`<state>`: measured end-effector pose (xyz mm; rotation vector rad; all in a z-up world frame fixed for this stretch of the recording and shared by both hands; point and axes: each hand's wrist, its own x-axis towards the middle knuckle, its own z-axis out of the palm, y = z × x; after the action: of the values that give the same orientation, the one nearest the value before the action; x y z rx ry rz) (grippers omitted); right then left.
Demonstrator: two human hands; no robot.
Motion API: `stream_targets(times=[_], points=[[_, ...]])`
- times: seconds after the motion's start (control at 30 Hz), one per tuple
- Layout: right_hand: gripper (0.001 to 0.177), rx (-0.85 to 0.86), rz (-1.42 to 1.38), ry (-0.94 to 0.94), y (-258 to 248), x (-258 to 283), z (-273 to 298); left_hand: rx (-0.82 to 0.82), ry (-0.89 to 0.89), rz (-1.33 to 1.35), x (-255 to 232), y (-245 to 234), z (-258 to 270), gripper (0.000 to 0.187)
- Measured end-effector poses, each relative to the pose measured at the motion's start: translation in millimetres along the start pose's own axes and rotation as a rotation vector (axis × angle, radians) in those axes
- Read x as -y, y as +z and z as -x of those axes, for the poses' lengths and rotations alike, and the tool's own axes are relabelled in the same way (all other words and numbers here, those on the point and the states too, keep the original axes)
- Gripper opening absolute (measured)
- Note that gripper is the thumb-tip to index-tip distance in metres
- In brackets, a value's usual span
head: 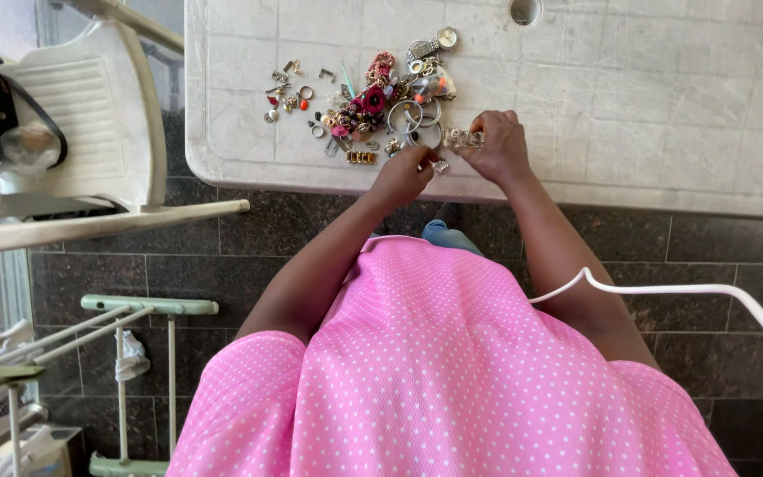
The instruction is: The person sits at a white table covered with costume jewelry and handles the pieces one at a time. They pick up necklaces, hold them up and untangle the chains, sort through rings, brooches and earrings, and move pieces into separate groups on the table, at one point placing items into a tray at the far edge.
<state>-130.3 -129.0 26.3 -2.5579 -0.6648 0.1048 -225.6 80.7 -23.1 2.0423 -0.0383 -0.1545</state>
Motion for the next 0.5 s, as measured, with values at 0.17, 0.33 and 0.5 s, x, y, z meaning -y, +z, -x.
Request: stream_targets(times=[0.17,0.33,0.5], points=[[0.023,0.147,-0.202,0.162,-20,10,1,-0.028,0.061,-0.019,-14,-2,-19,0.034],[0.020,0.226,-0.386,0.341,-47,36,4,-0.173,0.339,-0.240,-42,-8,-26,0.066],[0.023,0.273,-0.577,0.394,-71,54,10,0.039,0.305,0.007,-38,-13,-37,0.045]])
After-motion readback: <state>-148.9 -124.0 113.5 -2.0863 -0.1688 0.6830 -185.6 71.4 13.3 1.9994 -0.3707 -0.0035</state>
